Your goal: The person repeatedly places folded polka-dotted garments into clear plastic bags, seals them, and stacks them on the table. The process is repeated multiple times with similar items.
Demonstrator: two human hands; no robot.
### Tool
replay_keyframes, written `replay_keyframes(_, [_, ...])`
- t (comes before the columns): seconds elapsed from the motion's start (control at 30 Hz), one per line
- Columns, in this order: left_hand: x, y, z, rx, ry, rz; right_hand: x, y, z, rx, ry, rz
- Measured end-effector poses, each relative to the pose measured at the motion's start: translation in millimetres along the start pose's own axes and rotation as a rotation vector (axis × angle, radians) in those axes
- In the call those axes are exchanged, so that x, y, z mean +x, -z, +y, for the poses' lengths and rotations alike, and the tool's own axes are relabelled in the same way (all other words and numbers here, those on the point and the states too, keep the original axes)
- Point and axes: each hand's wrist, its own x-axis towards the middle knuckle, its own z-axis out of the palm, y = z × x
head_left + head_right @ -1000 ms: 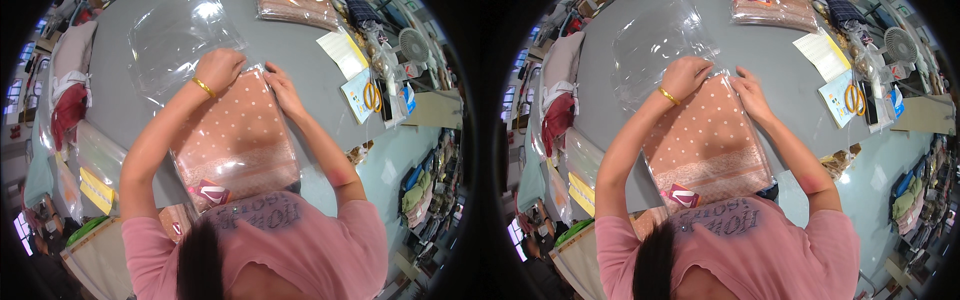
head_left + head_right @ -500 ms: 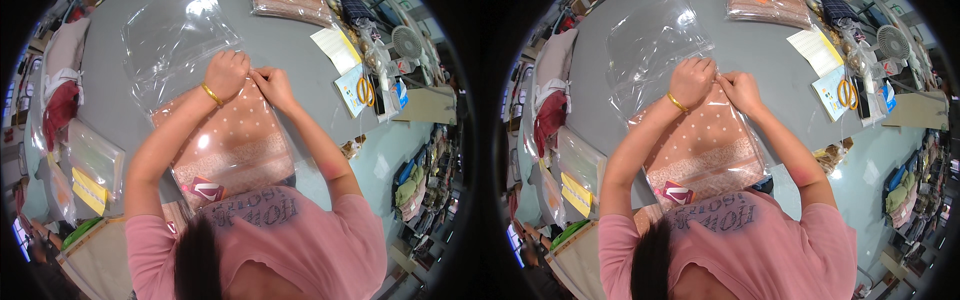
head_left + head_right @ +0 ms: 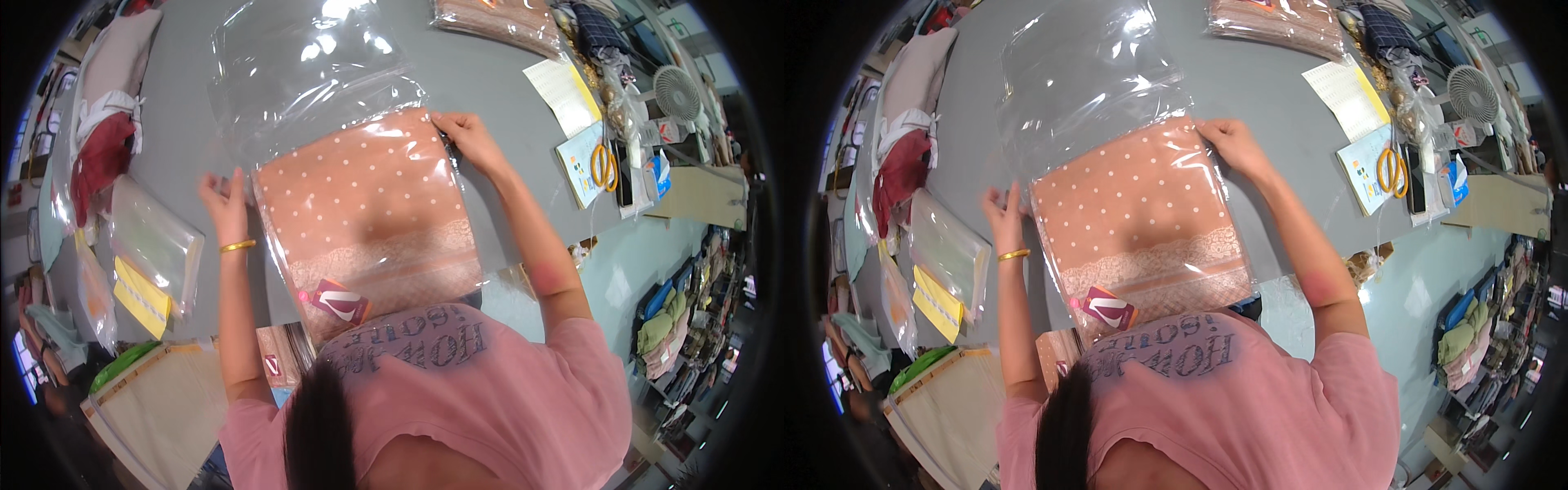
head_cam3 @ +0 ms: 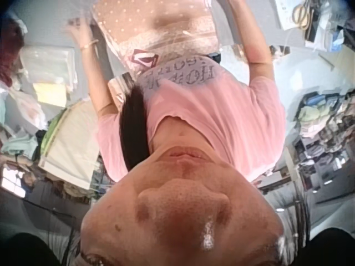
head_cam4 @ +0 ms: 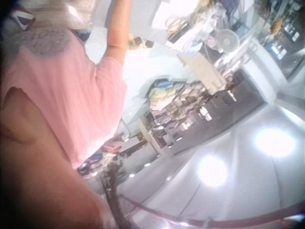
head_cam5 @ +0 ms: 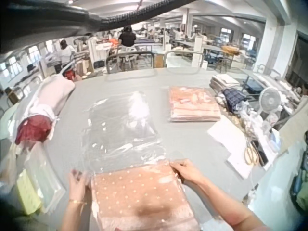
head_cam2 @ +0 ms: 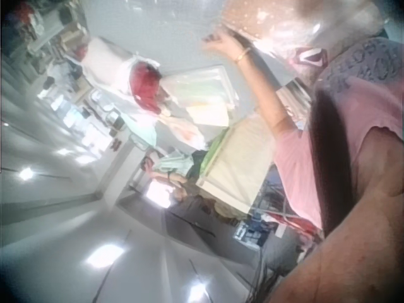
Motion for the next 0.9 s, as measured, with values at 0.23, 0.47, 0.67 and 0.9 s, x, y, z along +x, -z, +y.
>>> replay_keyframes(0.23, [-0.7, 20.2, -35.0, -0.208, 0.519, -0.554, -1.9, 9.3, 0.9, 0.021, 0.074, -0.07])
replay_keyframes(0.47, [-56.8, 31.7, -23.8, -0.158, 0.503, -0.525, -61.8, 29.4, 29.8, -0.142, 0.004, -0.086])
replay_keyframes(0.67, [-128.5, 64.9, -12.5, -0.276, 0.589, -0.522, -142.3, 15.5, 27.0, 0.019, -0.207, -0.05])
replay_keyframes(0.9, [-139.0, 77.0, -2.9, -0.724, 0.795, -0.511, -122.0, -12.9, 32.8, -0.2, 0.073, 0.012])
